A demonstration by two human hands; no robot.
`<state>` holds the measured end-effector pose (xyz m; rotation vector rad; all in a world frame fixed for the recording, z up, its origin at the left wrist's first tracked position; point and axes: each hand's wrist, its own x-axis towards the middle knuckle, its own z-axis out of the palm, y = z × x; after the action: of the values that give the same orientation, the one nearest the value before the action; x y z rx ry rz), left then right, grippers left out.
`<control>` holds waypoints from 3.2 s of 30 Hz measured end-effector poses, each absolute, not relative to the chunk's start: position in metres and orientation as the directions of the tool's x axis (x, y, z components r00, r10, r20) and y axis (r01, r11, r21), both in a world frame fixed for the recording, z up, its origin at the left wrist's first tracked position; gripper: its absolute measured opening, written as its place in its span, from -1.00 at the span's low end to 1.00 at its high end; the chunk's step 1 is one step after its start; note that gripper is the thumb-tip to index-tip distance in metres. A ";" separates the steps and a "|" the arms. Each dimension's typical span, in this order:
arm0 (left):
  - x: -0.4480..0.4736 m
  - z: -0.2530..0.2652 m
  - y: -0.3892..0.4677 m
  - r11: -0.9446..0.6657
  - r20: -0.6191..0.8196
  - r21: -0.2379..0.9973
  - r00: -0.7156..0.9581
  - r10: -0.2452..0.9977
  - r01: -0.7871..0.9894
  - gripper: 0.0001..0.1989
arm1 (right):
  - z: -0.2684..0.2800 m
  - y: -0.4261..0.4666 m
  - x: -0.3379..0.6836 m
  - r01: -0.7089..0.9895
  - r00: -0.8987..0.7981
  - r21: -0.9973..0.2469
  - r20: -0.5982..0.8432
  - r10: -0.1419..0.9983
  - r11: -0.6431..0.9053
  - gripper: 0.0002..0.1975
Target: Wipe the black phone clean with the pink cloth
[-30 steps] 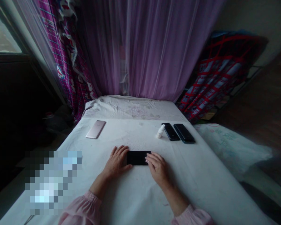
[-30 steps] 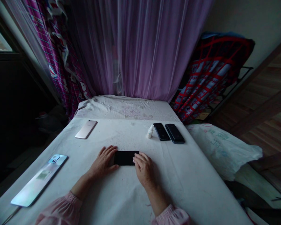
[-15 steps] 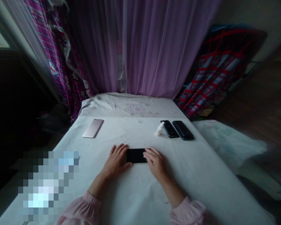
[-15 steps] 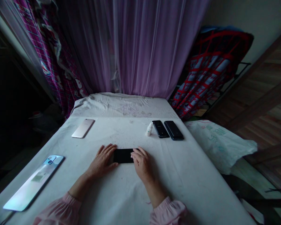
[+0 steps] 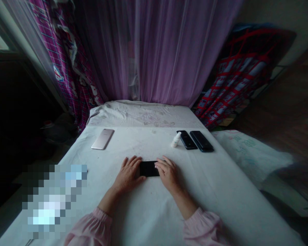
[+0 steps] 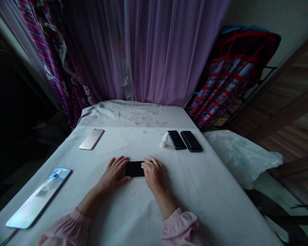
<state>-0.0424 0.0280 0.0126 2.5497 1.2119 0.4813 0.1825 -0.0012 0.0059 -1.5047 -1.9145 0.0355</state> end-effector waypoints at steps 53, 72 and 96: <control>-0.042 0.014 0.031 -0.581 0.119 0.427 0.594 0.796 0.693 -0.29 | 0.024 0.012 0.137 0.788 -0.246 -0.422 0.450 0.858 0.448 -0.84; -0.041 0.013 0.029 -0.585 0.118 0.415 0.596 0.794 0.697 -0.32 | 0.032 0.001 0.135 0.781 -0.302 -0.445 0.343 0.889 0.437 -0.85; -0.044 0.014 0.031 -0.600 0.119 0.421 0.614 0.780 0.680 -0.26 | 0.036 -0.012 0.163 0.759 -0.305 -0.474 0.347 0.887 0.446 -0.86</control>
<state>-0.0437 0.0310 0.0143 2.5073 1.1756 0.4183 0.1634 -0.0116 0.0359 -1.3733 -2.1359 0.2969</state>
